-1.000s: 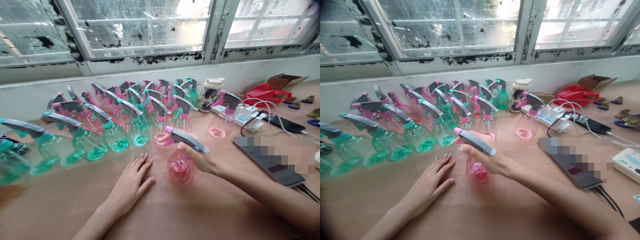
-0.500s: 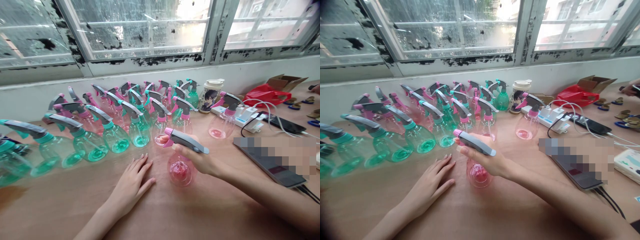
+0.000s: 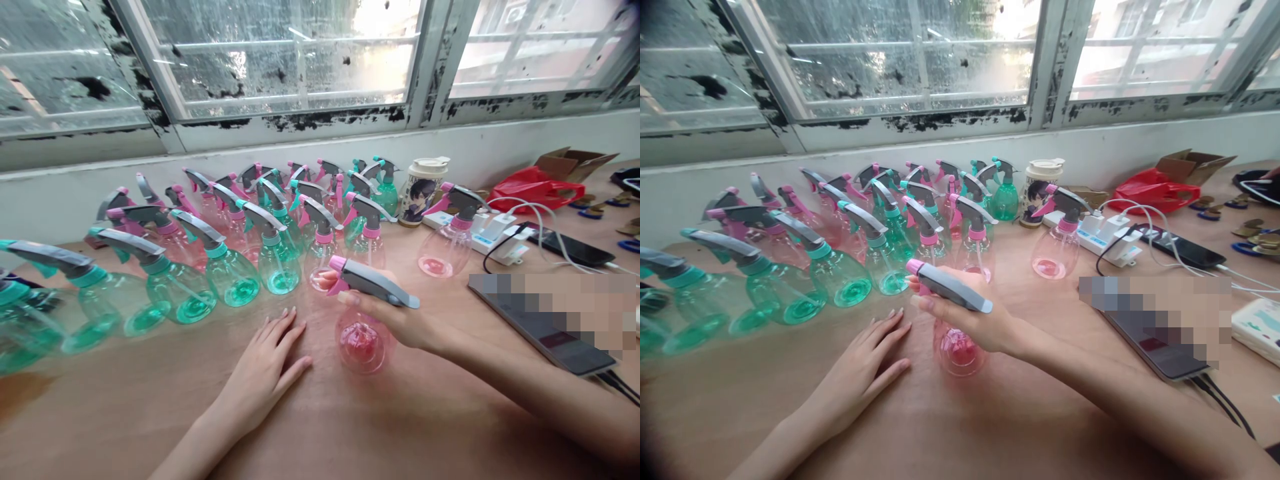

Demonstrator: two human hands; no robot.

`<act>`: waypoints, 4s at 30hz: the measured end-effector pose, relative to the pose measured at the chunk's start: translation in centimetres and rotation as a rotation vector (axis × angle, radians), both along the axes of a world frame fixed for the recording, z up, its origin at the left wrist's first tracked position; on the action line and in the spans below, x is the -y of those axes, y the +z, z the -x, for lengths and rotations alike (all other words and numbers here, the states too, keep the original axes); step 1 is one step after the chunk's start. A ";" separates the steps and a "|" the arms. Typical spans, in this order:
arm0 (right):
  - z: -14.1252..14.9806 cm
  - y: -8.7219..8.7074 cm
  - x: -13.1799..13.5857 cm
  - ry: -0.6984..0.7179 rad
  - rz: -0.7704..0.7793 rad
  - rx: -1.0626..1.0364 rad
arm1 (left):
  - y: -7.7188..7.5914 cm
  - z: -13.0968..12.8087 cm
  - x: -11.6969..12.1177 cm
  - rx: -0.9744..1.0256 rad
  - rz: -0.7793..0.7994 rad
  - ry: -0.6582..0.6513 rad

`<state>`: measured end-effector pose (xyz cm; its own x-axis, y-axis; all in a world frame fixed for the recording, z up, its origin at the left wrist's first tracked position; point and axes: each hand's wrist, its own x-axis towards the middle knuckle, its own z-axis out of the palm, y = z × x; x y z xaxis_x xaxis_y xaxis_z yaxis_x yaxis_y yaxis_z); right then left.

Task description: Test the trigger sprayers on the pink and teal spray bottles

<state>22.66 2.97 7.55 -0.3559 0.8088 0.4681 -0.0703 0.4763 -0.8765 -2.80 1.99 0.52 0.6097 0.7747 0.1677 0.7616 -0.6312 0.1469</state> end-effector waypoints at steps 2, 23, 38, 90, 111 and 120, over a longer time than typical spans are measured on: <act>0.0 0.1 0.0 0.002 0.004 0.009 | 0.0 0.0 0.0 0.000 -0.004 -0.002; 0.0 0.6 0.2 -0.069 -0.021 0.153 | -0.1 0.2 -0.1 0.018 -0.016 -0.010; 0.4 0.6 0.3 -0.062 0.054 0.043 | -0.1 0.1 0.0 0.032 -0.018 -0.010; 0.4 -0.1 0.2 -0.139 -0.038 0.072 | -0.1 0.1 0.0 -0.004 -0.025 -0.012; 0.4 -0.1 0.1 -0.064 0.010 0.002 | 0.0 0.1 0.0 0.000 0.000 -0.006; 0.3 0.5 0.1 -0.120 -0.031 0.105 | 0.0 0.0 0.0 0.001 -0.007 -0.002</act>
<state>22.38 2.83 8.01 -0.3058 0.8341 0.4590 0.0796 0.5029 -0.8607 -2.83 2.01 0.50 0.6107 0.7726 0.1736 0.7604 -0.6334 0.1436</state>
